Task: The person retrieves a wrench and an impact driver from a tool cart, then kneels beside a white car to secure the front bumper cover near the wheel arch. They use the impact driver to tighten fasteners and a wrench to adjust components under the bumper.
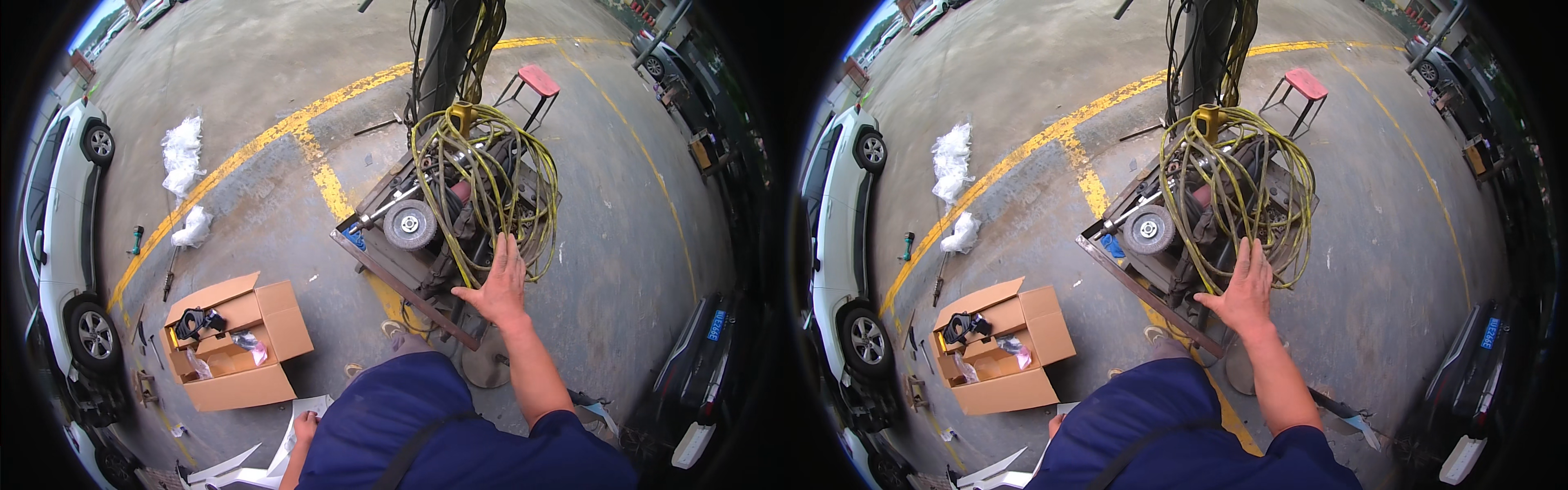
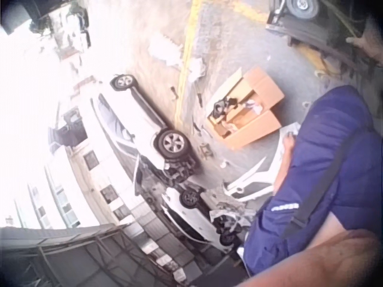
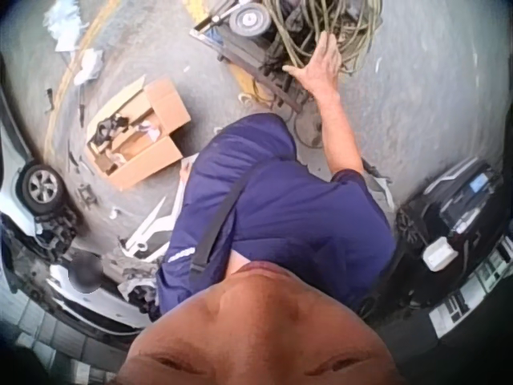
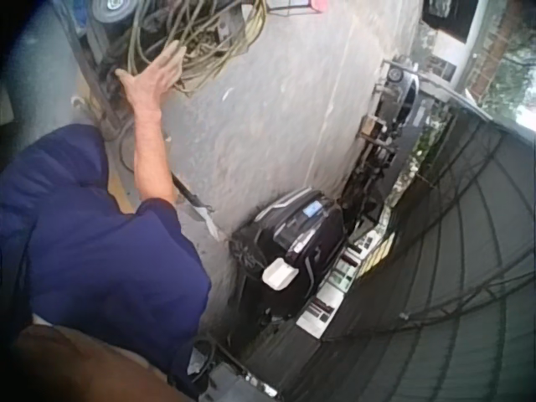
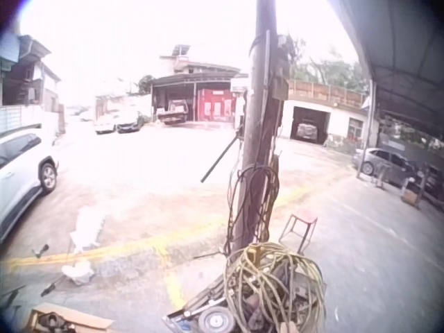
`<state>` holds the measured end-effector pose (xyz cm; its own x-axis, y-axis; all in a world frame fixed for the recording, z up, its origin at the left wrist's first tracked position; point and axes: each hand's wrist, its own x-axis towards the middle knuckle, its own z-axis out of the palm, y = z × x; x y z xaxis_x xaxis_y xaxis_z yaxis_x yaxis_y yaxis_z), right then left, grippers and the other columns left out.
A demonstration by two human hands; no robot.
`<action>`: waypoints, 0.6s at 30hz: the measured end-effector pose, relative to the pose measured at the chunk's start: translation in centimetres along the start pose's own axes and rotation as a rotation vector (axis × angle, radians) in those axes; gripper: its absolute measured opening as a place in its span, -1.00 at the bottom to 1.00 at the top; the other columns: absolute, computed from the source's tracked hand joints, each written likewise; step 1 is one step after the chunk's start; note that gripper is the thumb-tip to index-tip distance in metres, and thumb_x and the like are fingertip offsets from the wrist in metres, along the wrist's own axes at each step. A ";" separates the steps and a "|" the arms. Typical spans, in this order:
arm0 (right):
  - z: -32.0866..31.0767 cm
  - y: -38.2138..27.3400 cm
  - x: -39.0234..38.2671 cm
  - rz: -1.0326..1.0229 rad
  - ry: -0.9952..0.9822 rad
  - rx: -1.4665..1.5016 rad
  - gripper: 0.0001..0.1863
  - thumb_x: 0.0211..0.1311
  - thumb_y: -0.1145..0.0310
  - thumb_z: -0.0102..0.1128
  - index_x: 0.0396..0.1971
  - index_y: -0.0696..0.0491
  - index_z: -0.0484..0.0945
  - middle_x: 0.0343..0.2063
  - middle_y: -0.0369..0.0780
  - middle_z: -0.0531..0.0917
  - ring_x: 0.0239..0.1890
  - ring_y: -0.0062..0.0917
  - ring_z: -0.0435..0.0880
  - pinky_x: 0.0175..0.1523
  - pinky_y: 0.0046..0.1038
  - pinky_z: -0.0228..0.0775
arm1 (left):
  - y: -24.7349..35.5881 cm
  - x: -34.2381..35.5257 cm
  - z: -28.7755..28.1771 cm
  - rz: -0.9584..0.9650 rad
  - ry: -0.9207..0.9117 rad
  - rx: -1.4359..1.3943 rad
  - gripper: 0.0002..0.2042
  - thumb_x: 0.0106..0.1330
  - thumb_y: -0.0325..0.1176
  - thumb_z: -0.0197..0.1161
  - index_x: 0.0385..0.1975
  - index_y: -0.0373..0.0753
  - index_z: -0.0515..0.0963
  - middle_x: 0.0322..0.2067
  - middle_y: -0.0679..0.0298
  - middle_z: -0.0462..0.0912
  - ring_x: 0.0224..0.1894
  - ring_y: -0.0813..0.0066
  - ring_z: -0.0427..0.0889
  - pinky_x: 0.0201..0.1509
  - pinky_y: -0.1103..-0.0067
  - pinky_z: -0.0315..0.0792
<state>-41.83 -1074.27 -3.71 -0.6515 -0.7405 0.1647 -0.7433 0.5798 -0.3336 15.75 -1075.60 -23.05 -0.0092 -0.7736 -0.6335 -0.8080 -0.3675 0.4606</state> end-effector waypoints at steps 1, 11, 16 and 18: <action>0.5 0.2 0.1 0.003 0.043 0.022 0.30 -0.33 -0.02 0.59 0.37 0.19 -0.06 0.28 0.11 0.18 0.28 0.00 0.22 0.35 -0.05 0.01 | -0.4 0.2 -0.1 -0.003 -0.017 -0.011 -0.72 0.33 -0.35 0.02 -0.33 -0.45 0.59 -0.56 0.12 0.67 -0.51 0.39 0.65 -0.35 0.46 0.50; -3.8 6.1 6.5 0.255 0.332 0.365 -0.68 0.06 0.24 0.38 -0.25 0.14 0.63 -0.54 -0.14 0.66 -0.50 -0.43 0.62 -0.27 -0.42 0.46 | 3.4 1.7 -0.9 -0.075 -0.054 -0.252 -0.75 0.39 -0.36 -0.05 -0.29 -0.41 0.53 -0.52 0.15 0.64 -0.52 0.44 0.64 -0.46 0.54 0.50; -4.6 7.9 8.1 0.306 0.343 0.452 -0.70 0.08 0.26 0.37 -0.29 0.17 0.63 -0.55 -0.13 0.65 -0.51 -0.55 0.57 -0.31 -0.47 0.41 | 6.1 0.4 -1.3 -0.155 -0.056 -0.307 -0.77 0.42 -0.34 -0.09 -0.23 -0.36 0.47 -0.45 0.13 0.64 -0.53 0.41 0.65 -0.53 0.54 0.45; -4.6 7.1 7.5 0.297 0.286 0.397 -0.71 0.08 0.26 0.38 -0.30 0.16 0.63 -0.54 -0.13 0.66 -0.51 -0.51 0.57 -0.30 -0.45 0.41 | 6.3 -0.3 -1.4 -0.117 -0.045 -0.236 -0.75 0.41 -0.35 -0.09 -0.24 -0.39 0.48 -0.46 0.09 0.65 -0.52 0.37 0.66 -0.50 0.52 0.49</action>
<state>-52.72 -1074.10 -0.57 -0.8798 -0.4120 0.2371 -0.4443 0.5356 -0.7182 11.43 -1078.43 -19.13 0.0452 -0.6970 -0.7157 -0.6458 -0.5670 0.5114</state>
